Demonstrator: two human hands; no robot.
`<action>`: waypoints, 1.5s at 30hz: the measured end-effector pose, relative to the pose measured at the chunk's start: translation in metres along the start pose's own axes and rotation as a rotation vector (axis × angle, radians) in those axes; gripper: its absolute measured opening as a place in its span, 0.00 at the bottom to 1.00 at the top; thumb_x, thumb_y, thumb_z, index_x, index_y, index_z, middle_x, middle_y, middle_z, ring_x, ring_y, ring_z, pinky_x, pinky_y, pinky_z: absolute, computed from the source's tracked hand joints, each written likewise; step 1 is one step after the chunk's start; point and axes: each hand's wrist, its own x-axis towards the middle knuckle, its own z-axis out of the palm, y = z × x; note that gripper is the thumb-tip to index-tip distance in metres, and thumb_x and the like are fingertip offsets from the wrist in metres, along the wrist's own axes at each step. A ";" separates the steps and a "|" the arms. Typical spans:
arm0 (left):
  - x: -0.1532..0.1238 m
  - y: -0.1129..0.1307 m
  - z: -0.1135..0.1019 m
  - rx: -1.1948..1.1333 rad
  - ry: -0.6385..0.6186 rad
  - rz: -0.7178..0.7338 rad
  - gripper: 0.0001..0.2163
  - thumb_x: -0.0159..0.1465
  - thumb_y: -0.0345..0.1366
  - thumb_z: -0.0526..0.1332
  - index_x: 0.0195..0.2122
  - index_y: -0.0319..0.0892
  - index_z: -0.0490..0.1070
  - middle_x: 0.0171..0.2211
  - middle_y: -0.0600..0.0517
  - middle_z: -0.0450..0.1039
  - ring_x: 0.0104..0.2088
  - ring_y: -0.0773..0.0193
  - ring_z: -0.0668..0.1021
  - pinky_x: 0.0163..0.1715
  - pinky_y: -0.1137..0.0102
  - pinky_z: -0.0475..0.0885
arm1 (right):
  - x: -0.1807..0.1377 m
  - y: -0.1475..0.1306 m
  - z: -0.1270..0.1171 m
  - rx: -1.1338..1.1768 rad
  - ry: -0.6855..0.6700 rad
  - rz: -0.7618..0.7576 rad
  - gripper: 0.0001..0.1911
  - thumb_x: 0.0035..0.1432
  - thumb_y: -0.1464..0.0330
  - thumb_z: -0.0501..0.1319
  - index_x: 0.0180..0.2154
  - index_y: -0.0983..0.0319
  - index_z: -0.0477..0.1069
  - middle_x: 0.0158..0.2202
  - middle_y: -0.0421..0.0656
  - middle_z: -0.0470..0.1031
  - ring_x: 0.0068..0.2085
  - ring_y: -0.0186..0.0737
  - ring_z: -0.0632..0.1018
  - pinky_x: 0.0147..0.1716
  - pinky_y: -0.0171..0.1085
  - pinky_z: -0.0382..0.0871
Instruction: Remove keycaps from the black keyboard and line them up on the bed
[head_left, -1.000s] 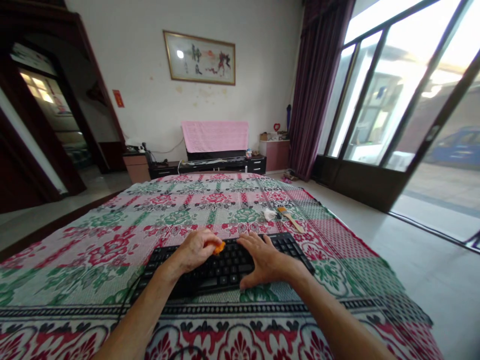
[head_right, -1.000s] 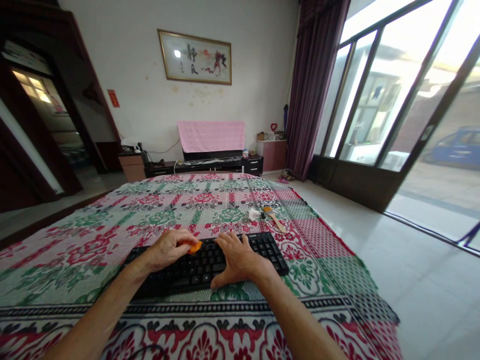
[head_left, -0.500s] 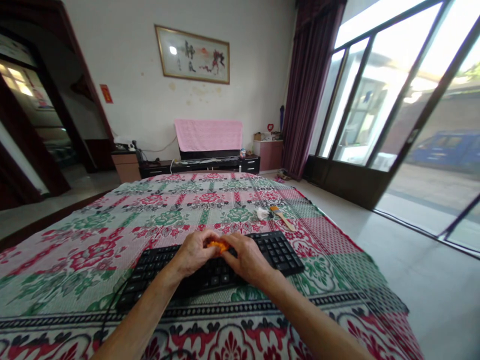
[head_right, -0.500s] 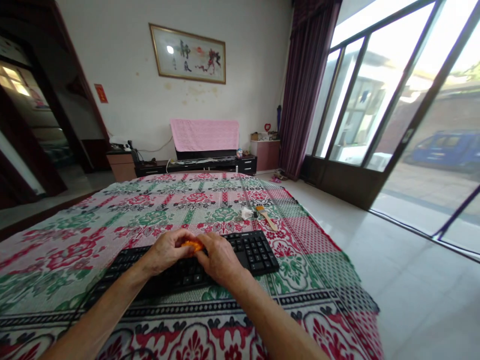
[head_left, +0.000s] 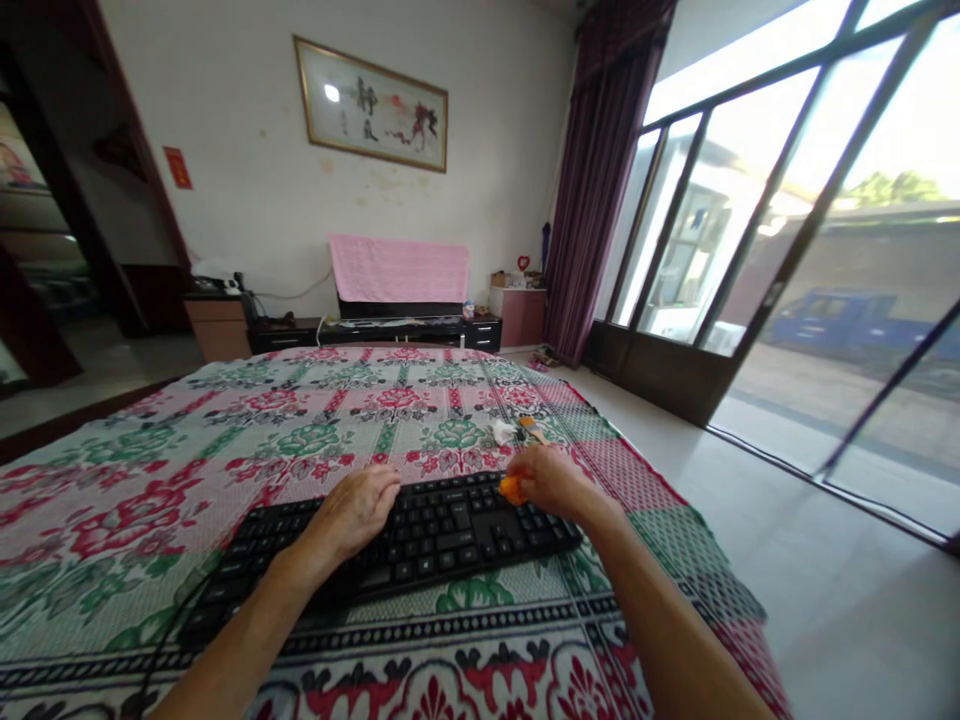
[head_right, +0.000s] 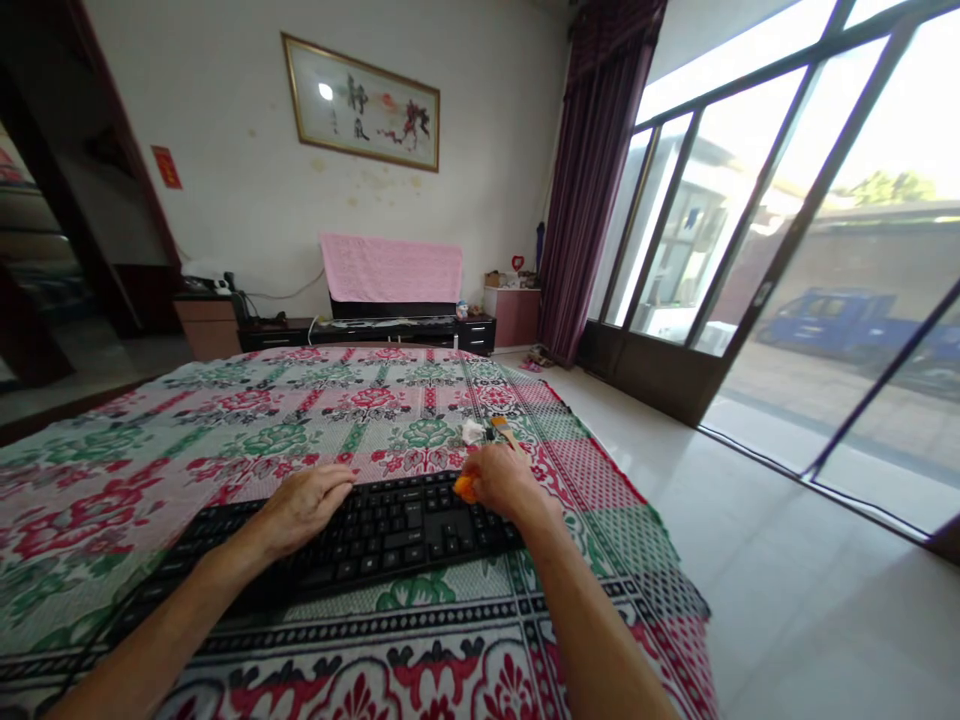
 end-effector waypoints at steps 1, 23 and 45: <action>0.000 -0.002 0.000 0.036 -0.029 -0.009 0.15 0.61 0.36 0.46 0.32 0.41 0.72 0.35 0.48 0.73 0.38 0.62 0.73 0.41 0.69 0.64 | 0.001 0.005 0.002 -0.024 -0.039 0.032 0.16 0.44 0.77 0.54 0.32 0.59 0.76 0.32 0.42 0.77 0.36 0.38 0.74 0.35 0.31 0.61; 0.001 -0.003 -0.006 0.126 -0.163 -0.064 0.15 0.61 0.36 0.45 0.27 0.42 0.70 0.30 0.50 0.73 0.34 0.63 0.74 0.35 0.71 0.62 | -0.004 0.031 -0.003 0.078 -0.201 0.104 0.10 0.41 0.73 0.56 0.27 0.62 0.76 0.20 0.38 0.72 0.24 0.30 0.68 0.20 0.28 0.55; 0.000 -0.001 -0.009 0.113 -0.170 -0.069 0.14 0.60 0.35 0.46 0.27 0.42 0.71 0.30 0.50 0.73 0.34 0.62 0.74 0.36 0.71 0.63 | -0.011 0.037 -0.009 0.090 -0.345 0.182 0.08 0.40 0.71 0.58 0.25 0.63 0.74 0.19 0.38 0.70 0.21 0.29 0.68 0.18 0.28 0.55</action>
